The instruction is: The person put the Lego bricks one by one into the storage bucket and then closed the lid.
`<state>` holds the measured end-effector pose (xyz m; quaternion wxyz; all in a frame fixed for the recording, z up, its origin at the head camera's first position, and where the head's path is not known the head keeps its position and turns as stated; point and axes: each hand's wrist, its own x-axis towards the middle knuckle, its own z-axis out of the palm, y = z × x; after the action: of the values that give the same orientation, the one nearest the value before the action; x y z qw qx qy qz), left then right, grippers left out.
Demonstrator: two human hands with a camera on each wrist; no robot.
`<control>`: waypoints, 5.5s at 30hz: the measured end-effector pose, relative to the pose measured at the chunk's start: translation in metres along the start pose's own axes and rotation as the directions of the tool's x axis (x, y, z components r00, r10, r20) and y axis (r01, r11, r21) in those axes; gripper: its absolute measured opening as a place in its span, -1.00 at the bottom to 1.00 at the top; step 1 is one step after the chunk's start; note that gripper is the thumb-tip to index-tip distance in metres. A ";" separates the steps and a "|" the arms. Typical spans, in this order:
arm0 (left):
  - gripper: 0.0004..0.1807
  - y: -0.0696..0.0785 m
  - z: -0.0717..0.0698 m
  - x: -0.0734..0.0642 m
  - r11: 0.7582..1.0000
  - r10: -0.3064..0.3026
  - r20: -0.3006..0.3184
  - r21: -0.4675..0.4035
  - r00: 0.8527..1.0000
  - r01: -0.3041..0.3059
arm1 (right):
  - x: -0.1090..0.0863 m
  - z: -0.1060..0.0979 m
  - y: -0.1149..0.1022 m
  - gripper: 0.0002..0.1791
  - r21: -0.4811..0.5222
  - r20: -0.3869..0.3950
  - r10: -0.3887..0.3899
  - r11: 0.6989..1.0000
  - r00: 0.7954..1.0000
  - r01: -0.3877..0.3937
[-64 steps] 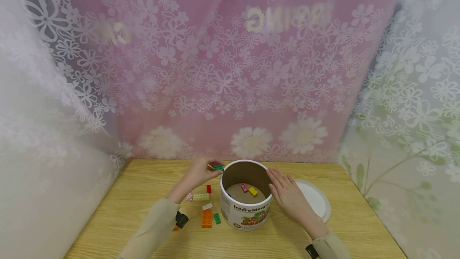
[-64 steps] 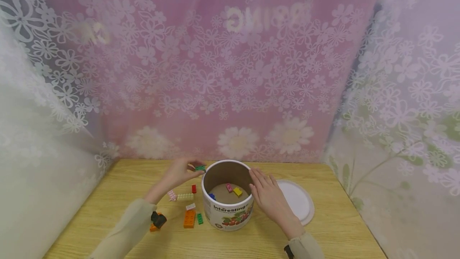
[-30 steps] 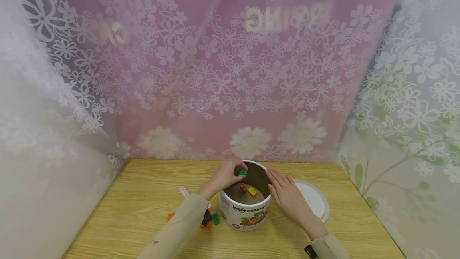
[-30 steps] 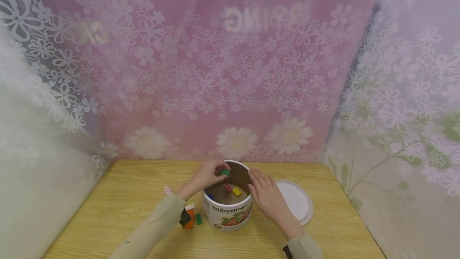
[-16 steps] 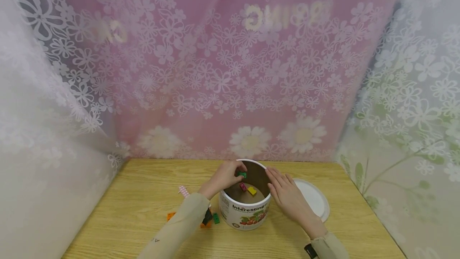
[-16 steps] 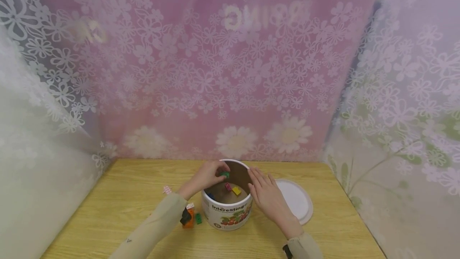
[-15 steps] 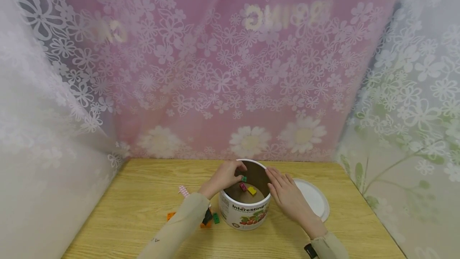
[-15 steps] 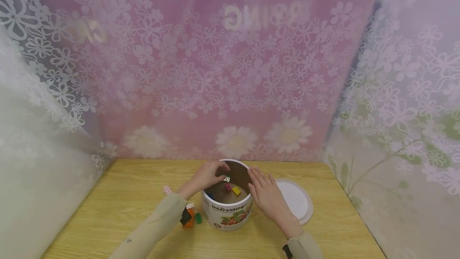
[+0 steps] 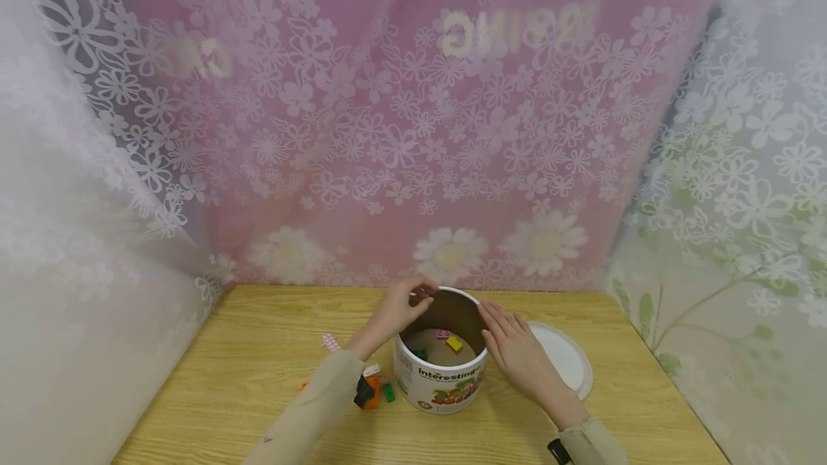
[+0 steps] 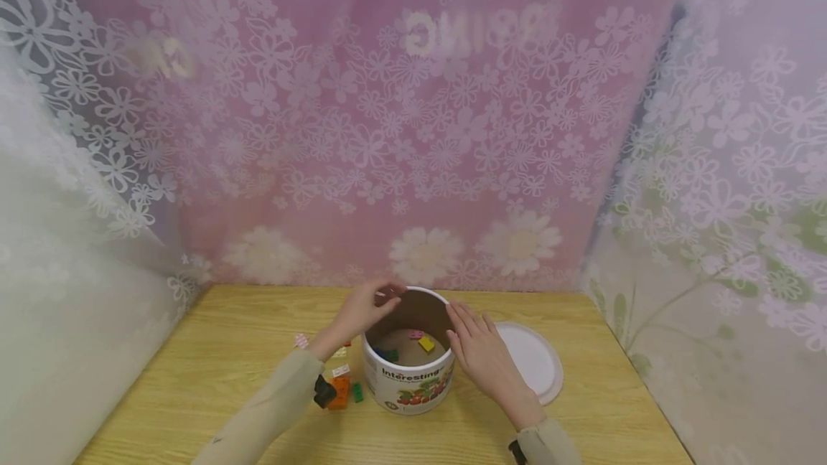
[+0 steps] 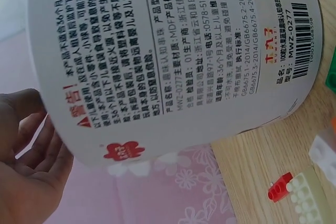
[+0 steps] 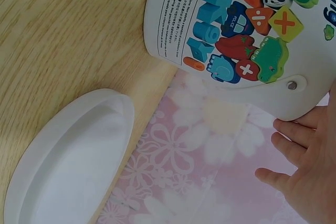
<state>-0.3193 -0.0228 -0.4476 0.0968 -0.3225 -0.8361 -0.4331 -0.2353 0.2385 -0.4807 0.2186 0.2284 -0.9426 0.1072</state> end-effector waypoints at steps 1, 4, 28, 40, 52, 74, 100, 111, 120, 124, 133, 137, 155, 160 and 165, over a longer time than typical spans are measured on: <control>-0.78 0.001 -0.002 -0.001 1.000 -0.004 -0.009 -0.012 1.000 0.003 | 0.000 0.000 0.000 -0.44 0.001 0.001 0.000 1.000 1.000 0.000; -0.76 0.001 -0.009 -0.005 0.999 -0.015 -0.036 -0.043 0.999 0.013 | 0.000 0.000 0.000 -0.44 0.003 0.003 -0.001 1.000 1.000 0.001; -0.74 -0.033 -0.070 -0.064 0.985 -0.164 -0.198 0.024 0.966 0.172 | -0.001 0.002 0.002 -0.43 0.014 0.035 0.020 1.000 0.999 -0.020; -0.74 -0.053 -0.075 -0.100 0.974 -0.223 -0.216 -0.004 0.950 0.228 | 0.000 0.002 0.003 -0.43 0.013 0.042 0.022 1.000 0.999 -0.023; -0.74 -0.070 -0.069 -0.135 0.959 -0.283 -0.219 -0.033 0.934 0.282 | -0.001 0.002 0.001 -0.44 0.023 0.022 0.015 1.000 1.000 -0.016; -0.66 -0.098 -0.077 -0.204 0.947 -0.321 -0.054 -0.033 0.946 0.320 | -0.001 0.003 0.002 -0.44 0.034 0.024 0.012 0.999 1.000 -0.013; -0.41 -0.098 -0.086 -0.220 0.939 -0.343 0.109 0.045 0.933 0.340 | 0.000 0.004 0.004 -0.42 0.029 0.025 0.015 0.999 1.000 -0.016; -0.41 -0.099 -0.087 -0.199 0.940 -0.340 0.085 0.061 0.937 0.335 | 0.000 0.004 0.004 -0.43 0.031 0.016 0.011 0.999 1.000 -0.011; -0.42 -0.088 -0.094 -0.177 0.940 -0.333 0.088 0.111 0.939 0.323 | 0.000 0.004 0.002 -0.44 0.025 -0.004 0.001 1.000 1.000 0.000; -0.45 -0.083 -0.096 -0.167 0.939 -0.330 0.068 0.126 0.942 0.320 | 0.000 0.003 0.001 -0.44 0.031 0.002 0.006 1.000 1.000 -0.006; -0.48 -0.068 -0.099 -0.144 0.954 -0.276 0.070 0.146 0.959 0.264 | 0.000 0.003 0.001 -0.44 0.036 0.008 0.013 0.999 1.000 -0.013; -0.47 -0.064 -0.098 -0.136 0.957 -0.259 0.069 0.155 0.963 0.246 | 0.000 0.004 0.002 -0.43 0.038 0.027 0.024 0.999 0.999 -0.025; -0.44 -0.041 -0.091 -0.100 0.973 -0.195 0.075 0.137 0.978 0.183 | 0.000 0.004 0.002 -0.43 0.016 0.025 0.022 1.000 0.999 -0.022; -0.44 -0.034 -0.088 -0.090 0.977 -0.172 0.083 0.139 0.982 0.160 | -0.001 0.003 0.002 -0.42 0.021 0.022 0.022 1.000 1.000 -0.022; -0.44 -0.027 -0.084 -0.079 0.982 -0.154 0.086 0.124 0.984 0.143 | -0.002 0.003 0.003 -0.42 0.023 0.022 0.025 0.999 0.999 -0.026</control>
<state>-0.2843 -0.1364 -0.4491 0.0429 -0.2732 -0.8854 -0.3735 -0.2364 0.2405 -0.4841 0.2040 0.2201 -0.9465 0.1183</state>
